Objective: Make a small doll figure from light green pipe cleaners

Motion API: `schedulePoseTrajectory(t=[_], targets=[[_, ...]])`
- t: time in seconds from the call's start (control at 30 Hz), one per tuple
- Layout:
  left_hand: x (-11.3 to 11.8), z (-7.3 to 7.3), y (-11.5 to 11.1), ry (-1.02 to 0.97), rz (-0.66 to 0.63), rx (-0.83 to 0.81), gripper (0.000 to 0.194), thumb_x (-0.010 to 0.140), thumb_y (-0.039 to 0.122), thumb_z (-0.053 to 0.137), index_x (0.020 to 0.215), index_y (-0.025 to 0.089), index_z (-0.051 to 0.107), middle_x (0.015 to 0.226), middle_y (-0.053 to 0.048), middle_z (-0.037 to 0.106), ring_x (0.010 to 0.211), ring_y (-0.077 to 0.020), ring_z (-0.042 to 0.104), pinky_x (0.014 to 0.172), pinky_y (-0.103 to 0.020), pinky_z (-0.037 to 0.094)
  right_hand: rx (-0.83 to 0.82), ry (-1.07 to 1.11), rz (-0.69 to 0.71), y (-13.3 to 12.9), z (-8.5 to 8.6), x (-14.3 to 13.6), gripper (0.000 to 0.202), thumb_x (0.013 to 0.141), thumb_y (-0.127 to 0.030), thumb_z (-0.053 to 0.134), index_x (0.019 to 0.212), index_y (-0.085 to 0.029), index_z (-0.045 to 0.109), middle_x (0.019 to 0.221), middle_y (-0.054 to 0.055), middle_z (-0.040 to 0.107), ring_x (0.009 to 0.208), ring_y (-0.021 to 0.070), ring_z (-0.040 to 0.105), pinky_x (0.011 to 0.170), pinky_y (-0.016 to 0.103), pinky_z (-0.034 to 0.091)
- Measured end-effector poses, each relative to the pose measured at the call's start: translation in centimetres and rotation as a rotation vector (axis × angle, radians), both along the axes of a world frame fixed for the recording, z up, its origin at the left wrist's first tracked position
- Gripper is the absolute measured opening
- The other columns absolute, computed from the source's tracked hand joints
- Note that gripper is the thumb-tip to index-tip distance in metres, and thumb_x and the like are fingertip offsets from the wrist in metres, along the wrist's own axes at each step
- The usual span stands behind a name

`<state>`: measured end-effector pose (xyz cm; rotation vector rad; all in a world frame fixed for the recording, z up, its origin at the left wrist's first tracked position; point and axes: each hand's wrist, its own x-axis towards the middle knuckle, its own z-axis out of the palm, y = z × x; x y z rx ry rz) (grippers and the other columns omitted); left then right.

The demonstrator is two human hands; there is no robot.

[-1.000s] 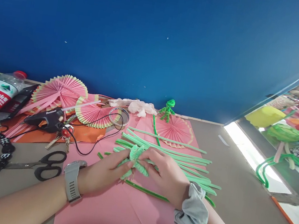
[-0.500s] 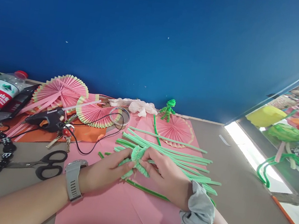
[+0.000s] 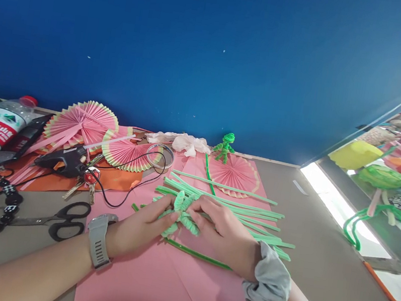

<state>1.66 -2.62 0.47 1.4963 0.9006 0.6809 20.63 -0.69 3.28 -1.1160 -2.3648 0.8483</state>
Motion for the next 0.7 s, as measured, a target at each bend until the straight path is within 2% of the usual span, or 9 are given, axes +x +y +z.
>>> schedulePoseTrajectory(t=[0.23,0.37,0.47,0.57,0.63,0.7], targets=[[0.1,-0.4,0.1,0.040,0.042,-0.020,0.026,0.088,0.038,0.036,0.073,0.018,0.045,0.066,0.002,0.047,0.059,-0.0114,0.043,0.055,-0.023,0.039,0.047,-0.016,0.026,-0.1,0.3,-0.2,0.013,0.087,-0.013,0.041,0.082,-0.019,0.051,0.082,0.001,0.051,0.071,0.0110,0.048,0.065,0.022,0.038],[0.3,-0.8,0.0,-0.002,0.044,-0.025,0.025,0.088,0.036,0.037,0.082,0.016,0.050,0.068,0.001,0.050,0.060,-0.0113,0.044,0.055,-0.023,0.039,0.054,-0.019,0.011,-0.5,0.2,-0.6,0.013,0.086,-0.012,0.041,0.081,-0.019,0.050,0.082,0.001,0.051,0.069,0.0111,0.048,0.065,0.022,0.039],[0.4,-1.0,0.0,-0.084,0.081,-0.035,0.025,0.088,0.036,0.038,0.089,0.015,0.053,0.073,0.001,0.051,0.063,-0.0112,0.045,0.058,-0.023,0.040,0.050,0.040,-0.021,-0.9,0.1,-0.8,0.012,0.086,-0.014,0.042,0.088,-0.021,0.051,0.088,0.002,0.053,0.075,0.0124,0.050,0.068,0.023,0.040],[0.4,-1.0,-0.1,-0.158,0.159,-0.040,0.026,0.087,0.037,0.040,0.094,0.016,0.054,0.072,0.001,0.050,0.061,-0.0105,0.044,0.055,-0.022,0.039,0.002,0.084,-0.122,-0.9,0.0,-0.8,0.011,0.086,-0.020,0.044,0.094,-0.022,0.050,0.085,0.001,0.057,0.071,0.0125,0.052,0.064,0.023,0.040],[0.4,-1.0,-0.2,-0.212,0.192,-0.056,0.027,0.087,0.037,0.040,0.096,0.016,0.054,0.071,0.001,0.050,0.058,-0.0099,0.044,0.053,-0.021,0.039,-0.071,0.103,-0.183,-0.7,-0.1,-0.6,0.007,0.086,-0.024,0.044,0.090,-0.022,0.050,0.075,-0.001,0.057,0.064,0.0115,0.050,0.058,0.022,0.038],[0.3,-0.9,-0.3,-0.251,0.171,-0.064,0.027,0.087,0.037,0.039,0.095,0.015,0.054,0.071,-0.001,0.051,0.059,-0.0100,0.045,0.054,-0.022,0.040,-0.187,0.133,-0.161,-0.2,-0.3,-0.2,0.012,0.087,-0.028,0.044,0.081,-0.020,0.050,0.068,-0.002,0.055,0.059,0.0102,0.047,0.054,0.021,0.036]])
